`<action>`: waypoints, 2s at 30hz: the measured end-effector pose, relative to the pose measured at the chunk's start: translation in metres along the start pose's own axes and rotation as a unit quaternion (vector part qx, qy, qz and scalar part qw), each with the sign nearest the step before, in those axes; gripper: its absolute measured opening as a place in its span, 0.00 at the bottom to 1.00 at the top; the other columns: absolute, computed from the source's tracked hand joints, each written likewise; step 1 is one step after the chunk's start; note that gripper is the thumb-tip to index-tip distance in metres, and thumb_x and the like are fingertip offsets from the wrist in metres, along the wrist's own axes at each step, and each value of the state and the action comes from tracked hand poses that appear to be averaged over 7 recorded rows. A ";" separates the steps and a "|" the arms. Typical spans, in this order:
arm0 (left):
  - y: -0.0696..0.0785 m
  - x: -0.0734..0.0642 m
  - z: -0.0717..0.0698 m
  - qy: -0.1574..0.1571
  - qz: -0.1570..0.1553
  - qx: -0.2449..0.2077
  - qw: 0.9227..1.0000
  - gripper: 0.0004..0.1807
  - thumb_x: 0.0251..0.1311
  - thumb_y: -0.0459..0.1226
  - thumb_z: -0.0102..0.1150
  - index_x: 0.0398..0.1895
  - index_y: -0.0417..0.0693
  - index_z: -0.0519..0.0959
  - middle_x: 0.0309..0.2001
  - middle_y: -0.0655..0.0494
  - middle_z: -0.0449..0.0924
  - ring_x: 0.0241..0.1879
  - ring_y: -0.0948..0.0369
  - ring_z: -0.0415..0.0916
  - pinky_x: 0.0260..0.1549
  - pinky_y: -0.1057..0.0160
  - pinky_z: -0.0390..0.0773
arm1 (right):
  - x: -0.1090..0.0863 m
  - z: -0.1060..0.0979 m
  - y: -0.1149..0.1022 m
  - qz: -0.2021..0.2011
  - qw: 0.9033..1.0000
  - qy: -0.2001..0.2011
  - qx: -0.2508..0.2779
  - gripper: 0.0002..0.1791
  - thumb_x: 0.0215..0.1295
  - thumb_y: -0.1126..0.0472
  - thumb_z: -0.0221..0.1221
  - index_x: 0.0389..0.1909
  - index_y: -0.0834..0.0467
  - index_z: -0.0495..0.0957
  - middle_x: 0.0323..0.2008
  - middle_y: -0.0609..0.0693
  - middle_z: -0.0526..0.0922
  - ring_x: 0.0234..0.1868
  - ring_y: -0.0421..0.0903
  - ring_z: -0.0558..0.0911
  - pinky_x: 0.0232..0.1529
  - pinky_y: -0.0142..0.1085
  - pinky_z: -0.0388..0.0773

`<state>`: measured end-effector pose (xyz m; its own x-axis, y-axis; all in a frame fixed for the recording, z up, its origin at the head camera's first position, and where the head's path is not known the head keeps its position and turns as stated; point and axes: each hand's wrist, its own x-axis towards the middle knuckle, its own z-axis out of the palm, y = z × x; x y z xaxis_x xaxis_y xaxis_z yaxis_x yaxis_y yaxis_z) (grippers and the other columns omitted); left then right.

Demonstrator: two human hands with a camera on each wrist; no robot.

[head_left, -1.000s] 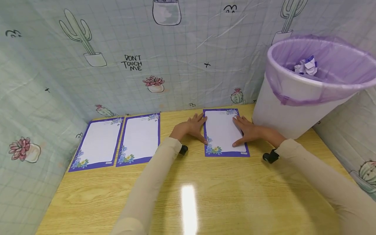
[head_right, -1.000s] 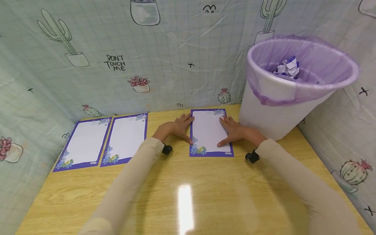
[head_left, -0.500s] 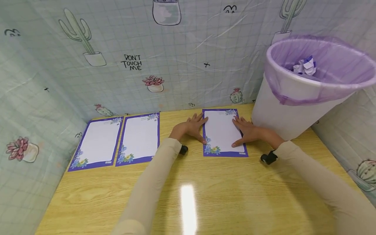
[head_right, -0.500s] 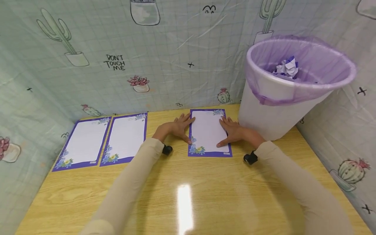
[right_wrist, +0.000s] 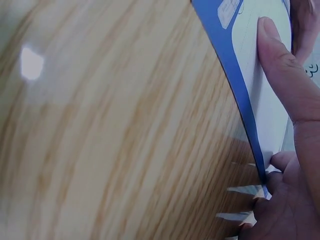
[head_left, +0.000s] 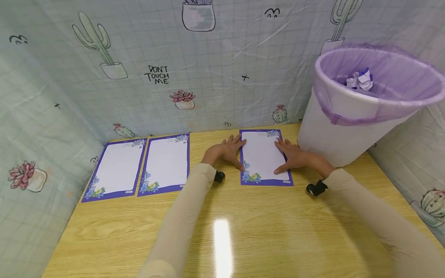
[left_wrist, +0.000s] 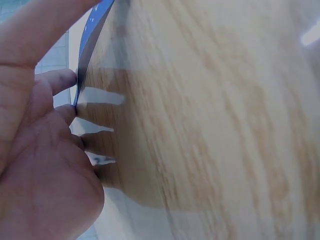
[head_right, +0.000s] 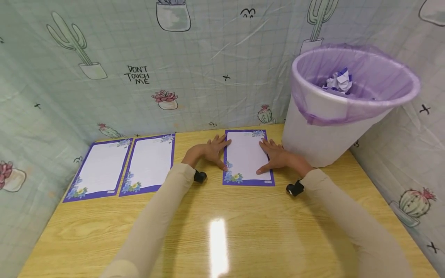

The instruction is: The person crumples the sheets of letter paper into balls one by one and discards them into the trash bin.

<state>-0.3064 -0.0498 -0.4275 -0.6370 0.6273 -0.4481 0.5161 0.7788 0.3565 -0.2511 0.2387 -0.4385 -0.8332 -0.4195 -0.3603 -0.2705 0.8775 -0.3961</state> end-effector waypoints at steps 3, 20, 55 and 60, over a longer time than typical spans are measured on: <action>0.000 -0.001 0.000 0.005 0.004 -0.003 1.000 0.65 0.42 0.63 0.68 0.76 0.57 0.36 0.75 0.51 0.20 0.72 0.48 0.18 0.70 0.45 0.30 | 0.002 0.000 0.000 0.002 1.000 -0.001 0.003 0.69 0.44 0.31 0.66 0.75 0.60 0.36 0.74 0.61 0.31 0.72 0.63 0.31 0.66 0.65 0.31; -0.005 -0.006 0.004 0.033 -0.008 -0.031 0.999 0.66 0.40 0.61 0.70 0.76 0.58 0.37 0.75 0.50 0.22 0.73 0.49 0.20 0.70 0.47 0.32 | 0.000 0.003 -0.007 -0.009 0.999 0.033 0.037 0.66 0.42 0.33 0.68 0.75 0.54 0.41 0.73 0.65 0.42 0.71 0.69 0.37 0.64 0.69 0.38; 0.009 -0.049 0.008 0.229 0.117 -0.485 0.836 0.55 0.49 0.36 0.72 0.72 0.78 0.46 0.75 0.61 0.37 0.69 0.45 0.53 0.57 0.50 0.72 | -0.022 -0.016 -0.059 -0.104 0.935 0.275 0.198 0.52 0.53 0.51 0.69 0.73 0.36 0.47 0.73 0.45 0.51 0.70 0.56 0.58 0.65 0.57 0.59; 0.016 -0.051 0.009 0.248 0.115 -0.481 0.833 0.53 0.48 0.42 0.73 0.71 0.79 0.49 0.74 0.67 0.39 0.70 0.45 0.53 0.59 0.49 0.69 | -0.023 -0.018 -0.062 -0.115 0.931 0.278 0.207 0.52 0.52 0.51 0.70 0.73 0.37 0.47 0.73 0.44 0.51 0.71 0.55 0.57 0.64 0.58 0.60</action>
<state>-0.2601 -0.0694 -0.4066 -0.8664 0.4984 0.0316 0.1117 0.1317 0.9850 -0.2241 0.1982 -0.3909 -0.9279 -0.2995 0.2220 -0.3601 0.5660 -0.7416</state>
